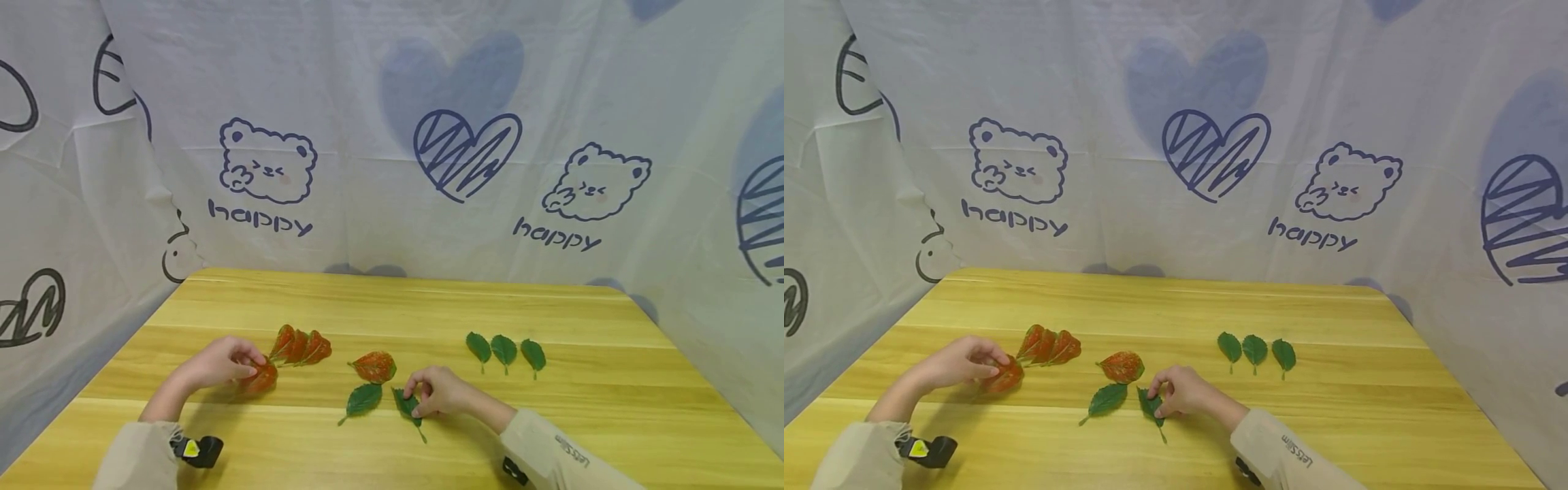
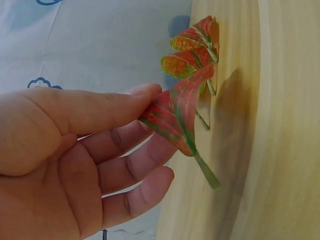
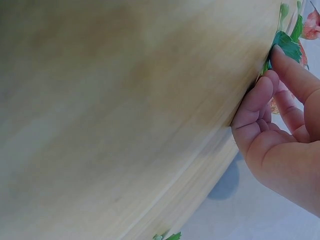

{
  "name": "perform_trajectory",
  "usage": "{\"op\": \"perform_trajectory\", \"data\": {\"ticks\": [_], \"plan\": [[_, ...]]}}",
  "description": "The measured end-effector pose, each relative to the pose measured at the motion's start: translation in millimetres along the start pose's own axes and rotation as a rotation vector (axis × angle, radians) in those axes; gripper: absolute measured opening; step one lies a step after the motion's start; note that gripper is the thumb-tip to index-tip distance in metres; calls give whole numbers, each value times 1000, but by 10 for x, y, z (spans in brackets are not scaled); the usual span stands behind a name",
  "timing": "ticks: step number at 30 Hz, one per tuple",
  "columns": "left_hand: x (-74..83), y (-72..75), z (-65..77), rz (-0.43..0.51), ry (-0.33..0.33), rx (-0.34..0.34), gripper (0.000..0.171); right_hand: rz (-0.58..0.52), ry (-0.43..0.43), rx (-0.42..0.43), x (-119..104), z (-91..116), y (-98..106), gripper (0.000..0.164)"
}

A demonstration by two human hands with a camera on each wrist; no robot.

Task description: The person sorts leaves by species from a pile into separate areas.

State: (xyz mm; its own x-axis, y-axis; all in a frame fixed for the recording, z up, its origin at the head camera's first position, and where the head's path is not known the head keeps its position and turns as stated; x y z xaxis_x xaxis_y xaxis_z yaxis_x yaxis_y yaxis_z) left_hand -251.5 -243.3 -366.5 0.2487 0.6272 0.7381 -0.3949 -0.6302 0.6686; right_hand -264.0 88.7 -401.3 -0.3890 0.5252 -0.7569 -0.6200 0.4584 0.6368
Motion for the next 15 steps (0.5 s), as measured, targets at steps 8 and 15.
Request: {"op": "perform_trajectory", "data": {"ticks": [8,15], "plan": [[-30,-7,12,31,14,-30,12,-1,4,-4,-7,1,0,16],[-25,17,33,13,38,0,12,-5,0,-4,-13,4,-1,16]]}}
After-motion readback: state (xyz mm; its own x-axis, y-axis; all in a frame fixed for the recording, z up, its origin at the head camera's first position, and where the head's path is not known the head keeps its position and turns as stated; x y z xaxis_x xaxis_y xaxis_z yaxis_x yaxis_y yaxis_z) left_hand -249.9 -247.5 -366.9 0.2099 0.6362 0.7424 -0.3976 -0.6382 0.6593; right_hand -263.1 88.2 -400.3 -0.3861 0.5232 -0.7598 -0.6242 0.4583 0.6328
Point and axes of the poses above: each hand's wrist, its own z-axis away from the middle knuckle, its own y-axis out of the back of the hand, x = y × z, the point moved 4 cm from there along -z, towards the middle knuckle, and after that the axes turned 5 degrees about -x, right-handed, at the moved point
